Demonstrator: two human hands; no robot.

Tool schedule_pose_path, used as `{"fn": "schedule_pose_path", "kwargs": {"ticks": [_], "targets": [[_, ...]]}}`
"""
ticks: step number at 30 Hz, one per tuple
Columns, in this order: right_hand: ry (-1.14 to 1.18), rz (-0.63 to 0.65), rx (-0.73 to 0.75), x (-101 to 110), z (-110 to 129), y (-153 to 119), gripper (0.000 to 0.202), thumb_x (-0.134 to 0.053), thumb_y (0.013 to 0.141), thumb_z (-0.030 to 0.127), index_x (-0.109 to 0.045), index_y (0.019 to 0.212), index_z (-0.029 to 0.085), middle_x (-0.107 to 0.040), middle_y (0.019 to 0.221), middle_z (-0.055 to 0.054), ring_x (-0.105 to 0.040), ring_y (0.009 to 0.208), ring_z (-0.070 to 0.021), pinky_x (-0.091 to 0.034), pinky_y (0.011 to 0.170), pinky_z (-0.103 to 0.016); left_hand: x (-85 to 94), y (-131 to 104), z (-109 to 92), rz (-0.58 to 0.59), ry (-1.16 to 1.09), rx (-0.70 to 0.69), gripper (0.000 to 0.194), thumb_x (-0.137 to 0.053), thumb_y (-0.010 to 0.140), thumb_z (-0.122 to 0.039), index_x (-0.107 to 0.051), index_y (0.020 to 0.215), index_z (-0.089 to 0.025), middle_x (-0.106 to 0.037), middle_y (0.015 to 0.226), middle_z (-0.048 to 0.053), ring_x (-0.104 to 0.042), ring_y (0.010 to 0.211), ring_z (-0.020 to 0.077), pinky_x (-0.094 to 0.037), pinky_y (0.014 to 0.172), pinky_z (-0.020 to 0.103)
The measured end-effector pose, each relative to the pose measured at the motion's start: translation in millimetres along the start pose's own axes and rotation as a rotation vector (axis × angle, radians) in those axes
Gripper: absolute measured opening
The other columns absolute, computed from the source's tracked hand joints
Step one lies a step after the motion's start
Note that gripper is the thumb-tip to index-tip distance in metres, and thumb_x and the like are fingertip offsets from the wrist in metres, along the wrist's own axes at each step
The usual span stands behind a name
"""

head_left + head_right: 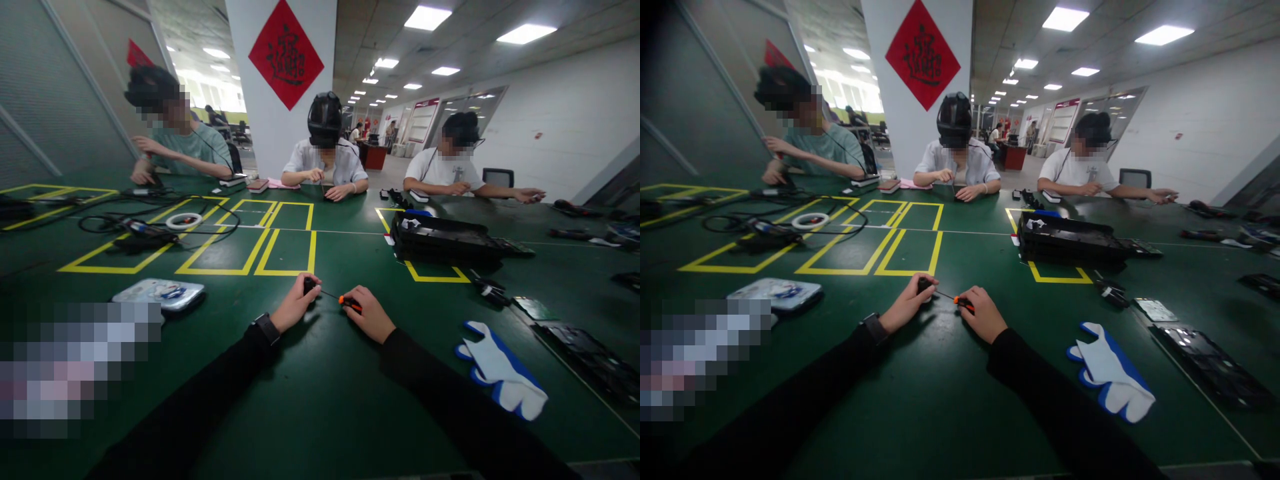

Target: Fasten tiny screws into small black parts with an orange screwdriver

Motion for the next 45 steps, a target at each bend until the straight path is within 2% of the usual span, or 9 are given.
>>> {"fn": "schedule_pose_path", "kwargs": {"ticks": [3,7,13,19,24,27,32,37,45], "targets": [[-0.011,0.0,-0.006,0.9,1.1,0.7,0.015,-0.052,0.08,0.025,-0.057,0.093,0.018,-0.052,0.091,-0.005,-0.046,0.089,-0.0169,-0.037,0.082,-0.032,-0.2,-0.2,-1.3,-0.022,0.023,-0.008,0.023,-0.043,0.083,-0.035,-0.043,0.1,-0.019,-0.052,0.1,0.003,-0.049,0.085,0.012,-0.04,0.076,0.026],[0.004,-0.012,-0.02,2.5,0.9,1.3,0.015,-0.044,0.084,0.02,-0.058,0.087,0.017,-0.052,0.089,-0.005,-0.046,0.087,-0.0161,-0.037,0.081,-0.032,0.1,0.2,-3.3,-0.034,0.064,-0.039,0.021,-0.042,0.083,-0.033,-0.044,0.099,-0.019,-0.051,0.098,0.003,-0.049,0.088,0.0127,-0.038,0.083,0.028],[0.082,-0.053,-0.01,6.8,-0.6,0.8,0.011,-0.05,0.08,0.019,-0.056,0.089,0.017,-0.052,0.091,-0.005,-0.048,0.087,-0.0155,-0.039,0.081,-0.031,2.0,2.0,-5.1,-0.038,0.095,-0.099,0.016,-0.045,0.081,-0.027,-0.047,0.094,-0.019,-0.051,0.104,0.005,-0.046,0.103,0.0155,-0.032,0.095,0.033],[0.117,-0.055,-0.052,8.2,-1.6,0.5,0.016,-0.053,0.078,0.021,-0.056,0.093,0.017,-0.053,0.09,-0.004,-0.049,0.084,-0.015,-0.041,0.078,-0.03,0.4,1.2,-2.1,0.007,0.01,-0.047,0.021,-0.046,0.081,-0.03,-0.046,0.099,-0.019,-0.054,0.102,0.005,-0.051,0.096,0.0146,-0.037,0.09,0.033],[0.069,-0.062,-0.058,9.2,-0.8,1.9,0.015,-0.044,0.083,0.019,-0.059,0.086,0.017,-0.055,0.089,-0.006,-0.048,0.089,-0.0163,-0.038,0.082,-0.033,1.5,1.5,0.6,0.002,-0.021,-0.005,0.025,-0.049,0.079,-0.03,-0.046,0.101,-0.018,-0.056,0.102,0.005,-0.052,0.095,0.0144,-0.039,0.087,0.032],[0.062,-0.057,-0.044,8.1,-1.4,2.1,0.014,-0.045,0.083,0.019,-0.059,0.086,0.017,-0.055,0.089,-0.006,-0.047,0.089,-0.0162,-0.037,0.082,-0.032,2.0,2.1,2.3,-0.004,-0.007,0.004,0.024,-0.05,0.078,-0.031,-0.048,0.098,-0.018,-0.057,0.1,0.005,-0.053,0.094,0.0148,-0.039,0.087,0.032],[0.057,-0.048,-0.052,5.6,-3.8,1.3,0.013,-0.05,0.08,0.019,-0.056,0.092,0.017,-0.055,0.09,-0.005,-0.047,0.089,-0.0162,-0.037,0.081,-0.031,3.4,2.1,0.6,-0.024,0.02,-0.007,0.023,-0.05,0.078,-0.033,-0.049,0.096,-0.018,-0.057,0.099,0.004,-0.052,0.092,0.0151,-0.039,0.086,0.032],[0.022,-0.024,-0.08,2.7,-3.0,1.2,0.012,-0.046,0.081,0.017,-0.054,0.09,0.017,-0.055,0.088,-0.005,-0.046,0.084,-0.0162,-0.037,0.077,-0.03,2.3,1.3,-3.3,-0.006,0.031,-0.03,0.023,-0.05,0.078,-0.034,-0.049,0.096,-0.018,-0.057,0.097,0.003,-0.052,0.091,0.0151,-0.039,0.086,0.032],[0.009,-0.008,-0.052,2.8,0.8,0.3,0.017,-0.042,0.082,0.015,-0.054,0.095,0.016,-0.054,0.091,-0.006,-0.046,0.087,-0.0167,-0.037,0.08,-0.031,1.8,1.8,-1.6,-0.012,0.03,-0.017,0.022,-0.049,0.079,-0.033,-0.049,0.095,-0.019,-0.057,0.098,0.004,-0.052,0.093,0.0155,-0.038,0.087,0.033]]}}
Point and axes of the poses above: each hand's wrist, its own y-axis towards the middle knuckle, its own x-axis out of the back of the hand, z = x × y, the point moved 7 cm from there along y, towards the middle knuckle
